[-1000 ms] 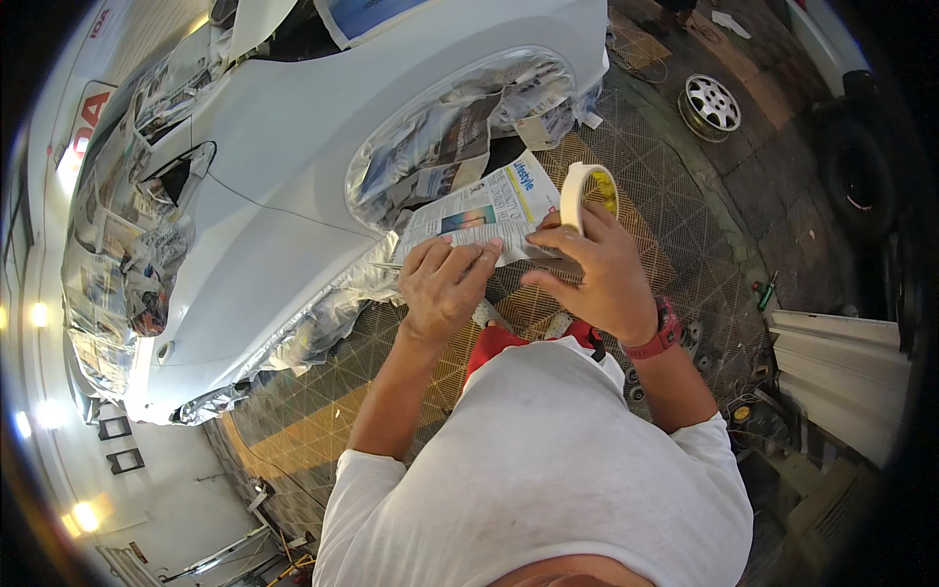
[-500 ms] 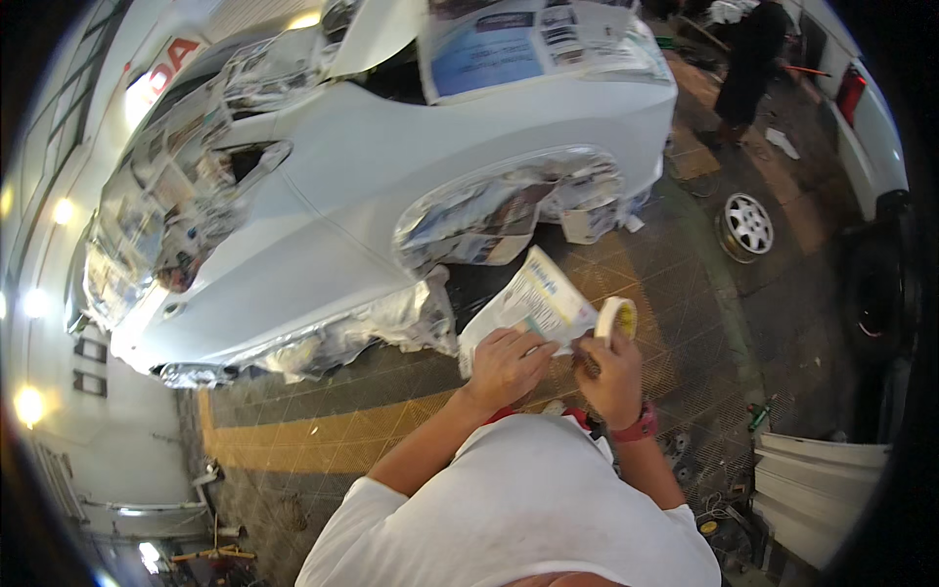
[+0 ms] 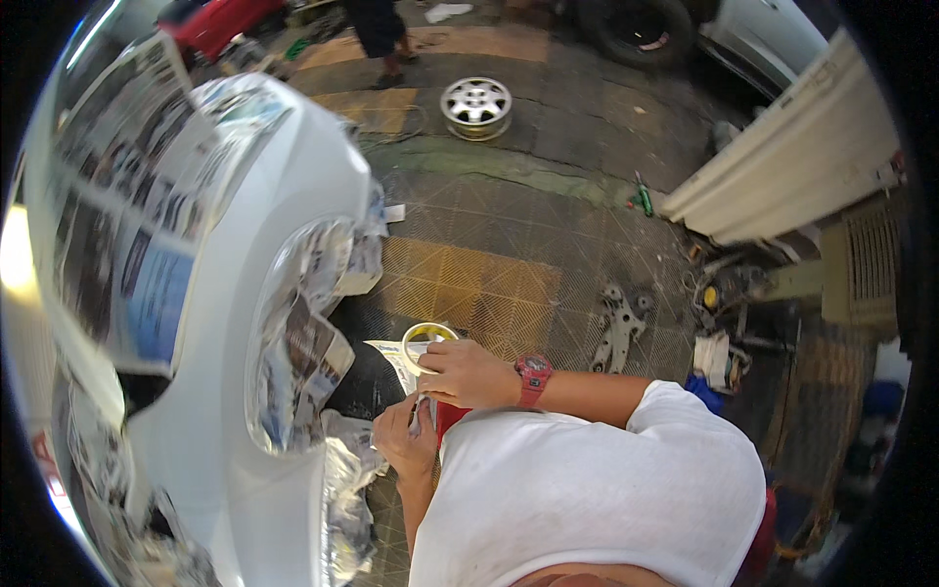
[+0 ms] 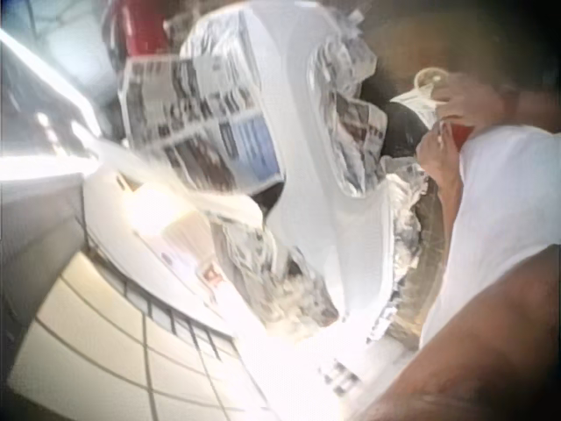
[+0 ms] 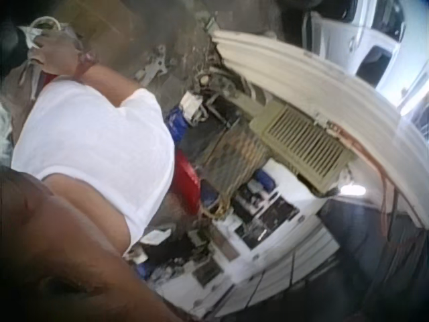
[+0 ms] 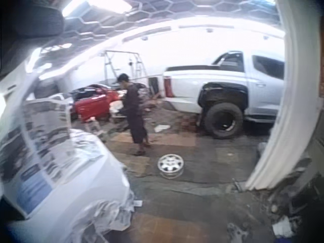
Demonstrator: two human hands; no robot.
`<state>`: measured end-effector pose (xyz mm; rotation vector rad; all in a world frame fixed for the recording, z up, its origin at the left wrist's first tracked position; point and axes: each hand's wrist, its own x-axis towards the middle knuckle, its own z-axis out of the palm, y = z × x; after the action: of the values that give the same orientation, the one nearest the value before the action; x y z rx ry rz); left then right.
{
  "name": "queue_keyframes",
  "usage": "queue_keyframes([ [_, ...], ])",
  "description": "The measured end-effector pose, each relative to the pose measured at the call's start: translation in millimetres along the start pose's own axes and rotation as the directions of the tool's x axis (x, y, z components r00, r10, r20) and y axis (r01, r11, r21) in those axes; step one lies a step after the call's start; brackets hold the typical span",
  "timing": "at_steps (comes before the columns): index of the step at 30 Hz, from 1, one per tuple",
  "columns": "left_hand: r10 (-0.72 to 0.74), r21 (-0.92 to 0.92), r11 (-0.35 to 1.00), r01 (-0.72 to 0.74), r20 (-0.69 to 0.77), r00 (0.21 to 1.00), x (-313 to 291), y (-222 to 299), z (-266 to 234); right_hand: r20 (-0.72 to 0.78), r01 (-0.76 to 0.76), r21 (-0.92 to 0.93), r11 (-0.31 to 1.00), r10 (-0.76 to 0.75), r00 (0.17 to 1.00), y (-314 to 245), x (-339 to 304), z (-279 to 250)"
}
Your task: The person covers the front section of a white car with newspaper sheets, securing them with masking tape. They meticulously smooth the paper over the hood and fenders, then retrieve additional sheets from a nearby container to continue the process.
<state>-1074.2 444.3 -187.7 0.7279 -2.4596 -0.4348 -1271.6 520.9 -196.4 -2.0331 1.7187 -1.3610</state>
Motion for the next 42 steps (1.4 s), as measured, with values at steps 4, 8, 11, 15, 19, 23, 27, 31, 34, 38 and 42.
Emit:
queue_keyframes([
  [4,0.019,-0.102,0.995,-0.002,0.163,0.986,69,-16,38,0.019,-0.105,-0.040,0.994,0.106,0.994,51,14,-27],
  [8,0.277,-0.242,0.945,-0.222,0.226,0.934,177,-28,95,0.048,-0.264,-0.092,0.960,0.269,0.962,111,41,-91],
  [11,0.420,-0.360,0.880,-0.310,0.284,0.862,276,-12,138,0.019,-0.387,-0.182,0.904,0.397,0.918,159,58,-149],
  [15,0.659,-0.520,0.719,-0.460,0.301,0.690,393,31,194,-0.158,-0.510,-0.291,0.810,0.485,0.860,201,69,-222],
  [19,0.831,-0.647,0.536,-0.542,0.290,0.476,476,86,264,-0.425,-0.679,-0.300,0.670,0.544,0.724,248,44,-265],
  [23,0.872,-0.682,0.487,-0.546,0.342,0.351,536,162,333,-0.624,-0.818,-0.215,0.533,0.569,0.535,295,11,-318],
  [27,0.848,-0.622,0.525,-0.581,0.439,0.296,581,240,407,-0.744,-0.856,-0.163,0.491,0.509,0.434,365,-36,-398],
  [31,0.848,-0.632,0.514,-0.579,0.474,0.236,636,321,470,-0.746,-0.842,-0.209,0.497,0.477,0.466,419,-67,-501],
  [34,0.887,-0.703,0.461,-0.541,0.373,0.271,684,388,506,-0.696,-0.842,-0.268,0.467,0.511,0.505,449,-89,-584],
  [38,0.856,-0.728,0.489,-0.480,0.294,0.425,766,474,558,-0.727,-0.854,-0.287,0.433,0.483,0.489,495,-123,-685],
  [42,0.871,-0.703,0.365,-0.610,0.027,0.490,904,580,603,-0.754,-0.887,-0.255,0.386,0.494,0.432,551,-163,-761],
])
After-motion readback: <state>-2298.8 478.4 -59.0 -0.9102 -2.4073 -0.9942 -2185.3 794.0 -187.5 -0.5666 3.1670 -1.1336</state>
